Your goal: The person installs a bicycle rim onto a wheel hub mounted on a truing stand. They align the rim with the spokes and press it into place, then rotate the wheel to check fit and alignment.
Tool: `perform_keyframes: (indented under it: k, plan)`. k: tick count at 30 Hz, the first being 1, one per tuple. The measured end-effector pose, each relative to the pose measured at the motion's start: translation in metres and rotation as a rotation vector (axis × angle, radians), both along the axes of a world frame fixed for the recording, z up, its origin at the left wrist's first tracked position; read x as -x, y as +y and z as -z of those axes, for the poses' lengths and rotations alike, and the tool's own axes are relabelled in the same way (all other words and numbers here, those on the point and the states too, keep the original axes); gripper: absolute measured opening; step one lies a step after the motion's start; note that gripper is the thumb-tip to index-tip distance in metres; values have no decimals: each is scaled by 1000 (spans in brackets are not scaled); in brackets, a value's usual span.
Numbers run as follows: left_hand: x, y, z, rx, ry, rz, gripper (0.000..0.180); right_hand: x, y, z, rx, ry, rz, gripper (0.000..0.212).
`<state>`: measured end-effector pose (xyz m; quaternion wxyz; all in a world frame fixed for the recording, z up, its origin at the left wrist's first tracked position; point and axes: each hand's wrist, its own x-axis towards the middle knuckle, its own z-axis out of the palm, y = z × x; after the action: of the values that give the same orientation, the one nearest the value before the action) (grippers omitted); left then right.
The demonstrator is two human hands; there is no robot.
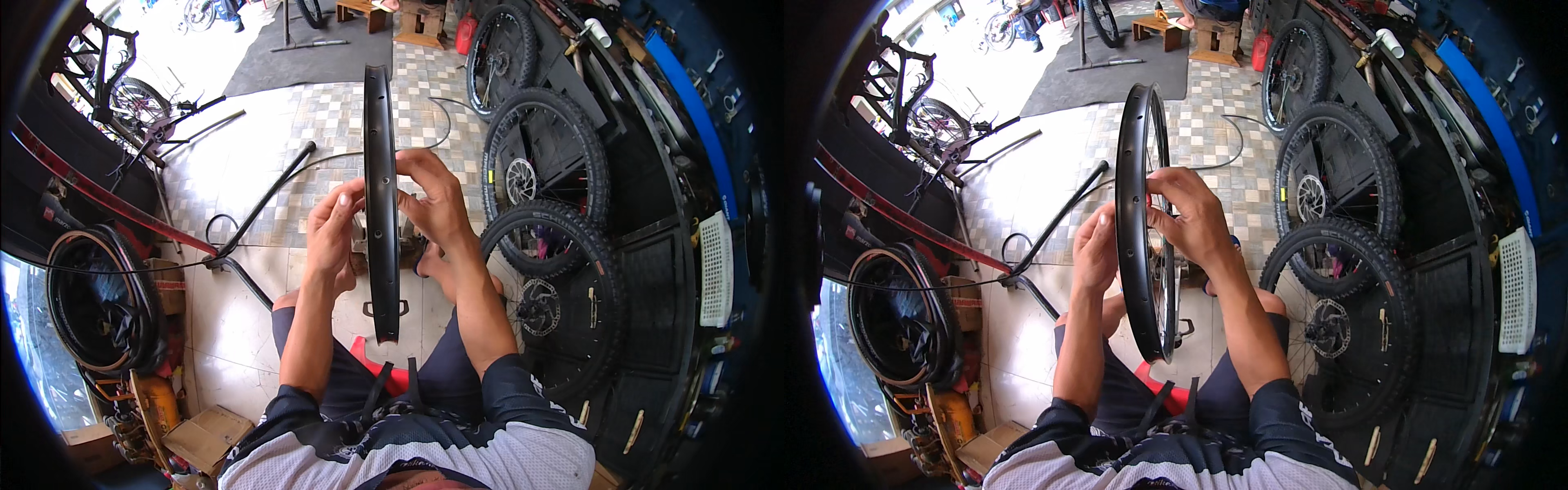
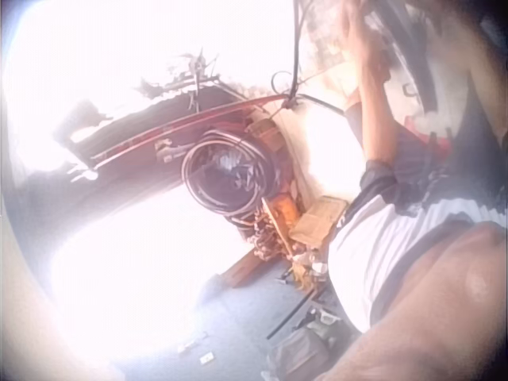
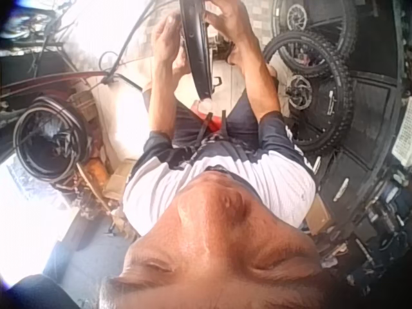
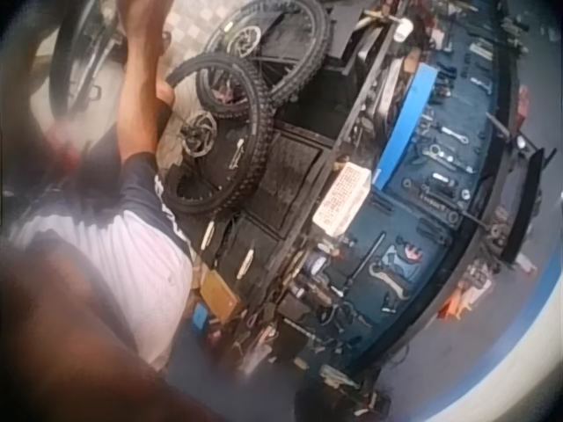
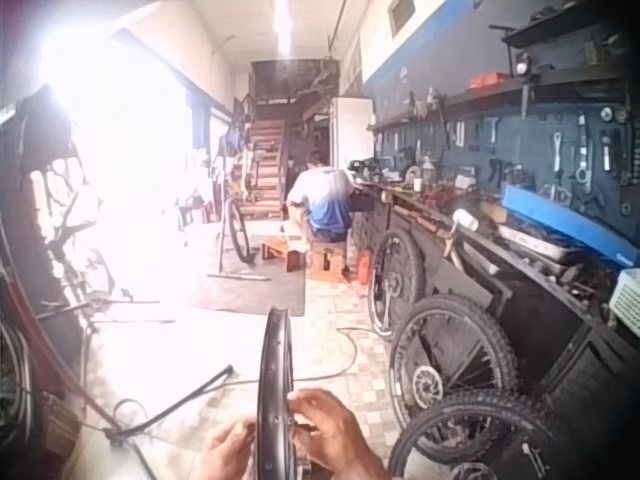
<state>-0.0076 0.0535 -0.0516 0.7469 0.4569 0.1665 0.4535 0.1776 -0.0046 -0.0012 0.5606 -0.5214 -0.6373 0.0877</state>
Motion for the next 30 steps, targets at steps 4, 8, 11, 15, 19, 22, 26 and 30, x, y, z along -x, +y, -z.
perform_keyframes:
  k: [4,8,11,15,19,22,26,30]
  plan:
    - [24,-29,4,-32,61,-69,40,4,0,-6,43,78,-16,30]
    - [35,-59,7,-87,96,55,54,1,11,-5,24,78,20,28]
    - [39,-75,2,-191,165,57,57,-4,6,2,73,137,20,28]
    - [37,-76,-13,-331,281,-2,50,-8,-20,14,196,155,-91,32]
    - [25,-68,-28,-465,338,-127,41,-4,-36,30,190,162,-257,36]
    - [18,-60,-36,-595,382,-211,39,-4,-32,36,152,79,-292,34]
    - [11,-55,-41,-553,372,-237,39,-5,-30,33,151,108,-362,31]
    - [8,-54,-43,-526,365,-233,47,-5,-27,28,143,131,-393,27]
